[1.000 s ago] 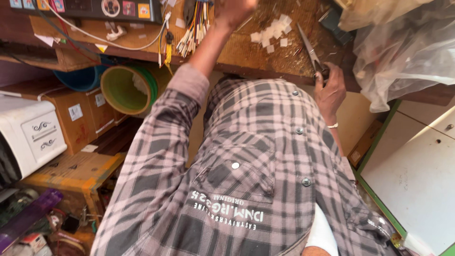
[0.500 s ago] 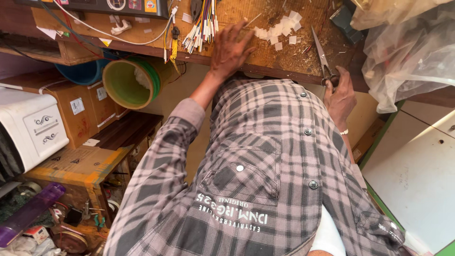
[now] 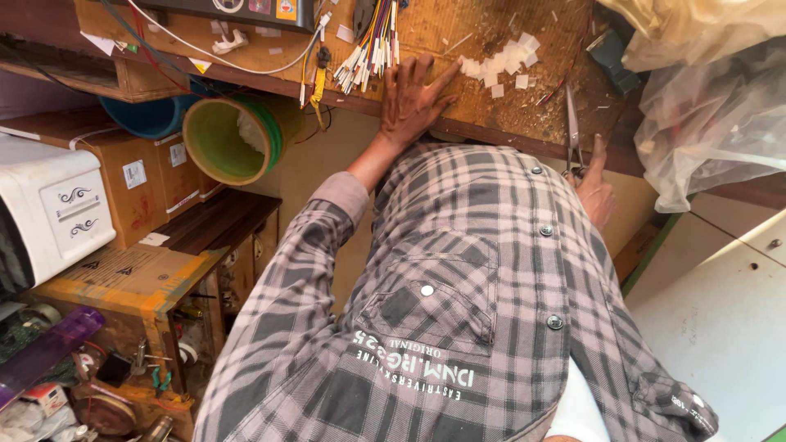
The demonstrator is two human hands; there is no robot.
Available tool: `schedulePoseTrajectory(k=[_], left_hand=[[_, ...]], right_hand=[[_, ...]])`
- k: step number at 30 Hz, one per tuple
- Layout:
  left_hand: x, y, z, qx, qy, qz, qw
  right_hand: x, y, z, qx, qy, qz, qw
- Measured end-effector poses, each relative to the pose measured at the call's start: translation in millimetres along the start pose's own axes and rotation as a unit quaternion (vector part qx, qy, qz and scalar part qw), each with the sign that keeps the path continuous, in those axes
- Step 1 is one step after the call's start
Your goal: The person repeatedly picks up small white plastic pieces from a workbench, trims them with scissors, and inserts them into slots on a circular copper-wound component. The person handles the pieces one at a time, cutting and fitting them into the assembly.
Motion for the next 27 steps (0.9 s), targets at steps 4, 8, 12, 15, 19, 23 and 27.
schedulePoseTrajectory(k=[4, 8, 12, 15, 19, 23, 27], left_hand=[[-11, -4, 0, 0.013, -0.013, 0.021, 1.000], [-21, -6, -8, -0.034, -0.019, 0.037, 0.999], [-7, -7, 9, -0.032, -0.095, 0.001, 0.995], [3, -6, 19, 0.005, -0.089, -0.008, 0.996], [-6, -1, 7, 0.025, -0.024, 0.046, 0.998], [-27, -5, -12, -0.045, -0.008, 0.106, 0.993], [-41, -4, -17, -0.121, -0.045, 0.147, 0.981]], right_hand=[[0, 0, 2, 0.064, 0.036, -0.044, 0.996], [4, 5, 5, 0.124, -0.010, -0.016, 0.992], [12, 4, 4, 0.153, 0.004, -0.036, 0.988], [14, 7, 10, 0.162, 0.002, -0.027, 0.986], [17, 14, 11, 0.149, 0.008, -0.036, 0.988], [26, 17, 14, 0.158, 0.006, -0.041, 0.987], [25, 24, 20, 0.151, 0.016, -0.061, 0.986]])
Point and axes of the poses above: each hand's wrist, its own x-axis towards the middle knuckle, its own z-axis out of the palm, y = z × x, the point moved 5 cm from there along x, towards the middle knuckle, and after that the axes turned 9 degrees about -x, right-handed, at the moved point
